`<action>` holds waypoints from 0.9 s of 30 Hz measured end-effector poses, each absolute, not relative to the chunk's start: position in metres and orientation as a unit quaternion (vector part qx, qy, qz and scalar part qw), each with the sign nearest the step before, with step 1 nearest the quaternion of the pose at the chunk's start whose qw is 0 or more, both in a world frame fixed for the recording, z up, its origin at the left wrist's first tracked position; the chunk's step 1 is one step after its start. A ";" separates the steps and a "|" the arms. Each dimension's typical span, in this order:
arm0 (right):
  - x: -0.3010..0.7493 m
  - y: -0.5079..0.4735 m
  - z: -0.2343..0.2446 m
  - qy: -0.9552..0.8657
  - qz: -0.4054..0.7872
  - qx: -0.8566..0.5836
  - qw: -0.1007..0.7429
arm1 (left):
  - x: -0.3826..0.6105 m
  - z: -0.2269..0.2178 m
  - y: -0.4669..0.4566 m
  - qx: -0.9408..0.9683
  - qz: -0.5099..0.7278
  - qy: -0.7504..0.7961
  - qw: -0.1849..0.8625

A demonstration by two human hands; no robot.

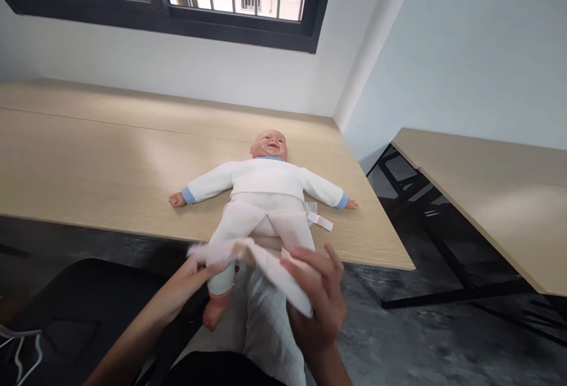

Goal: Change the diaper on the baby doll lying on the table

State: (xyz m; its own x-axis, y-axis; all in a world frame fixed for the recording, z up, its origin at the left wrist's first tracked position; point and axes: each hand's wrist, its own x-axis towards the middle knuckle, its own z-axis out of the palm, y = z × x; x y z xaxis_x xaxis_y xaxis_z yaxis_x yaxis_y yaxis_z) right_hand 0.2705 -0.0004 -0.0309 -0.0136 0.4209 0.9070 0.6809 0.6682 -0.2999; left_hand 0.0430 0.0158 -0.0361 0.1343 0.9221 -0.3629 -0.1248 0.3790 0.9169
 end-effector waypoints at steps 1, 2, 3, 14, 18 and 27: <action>0.270 0.010 -0.022 -0.694 -0.114 -0.395 0.591 | 0.044 -0.038 0.014 0.392 0.400 0.513 0.651; 0.269 0.020 -0.016 -0.690 -0.110 -0.399 0.594 | 0.046 -0.040 0.012 0.395 0.393 0.502 0.661; 0.267 0.029 -0.011 -0.687 -0.092 -0.411 0.592 | 0.046 -0.041 0.012 0.389 0.388 0.490 0.676; 0.263 0.068 -0.020 -0.555 0.221 -0.600 0.531 | 0.053 -0.038 0.059 0.195 0.385 0.308 0.848; 0.266 0.073 -0.023 -0.533 0.222 -0.603 0.551 | 0.064 -0.029 0.075 0.220 0.373 0.339 0.836; 0.267 0.080 -0.029 -0.522 0.212 -0.612 0.555 | 0.067 -0.016 0.099 0.379 0.465 0.447 0.664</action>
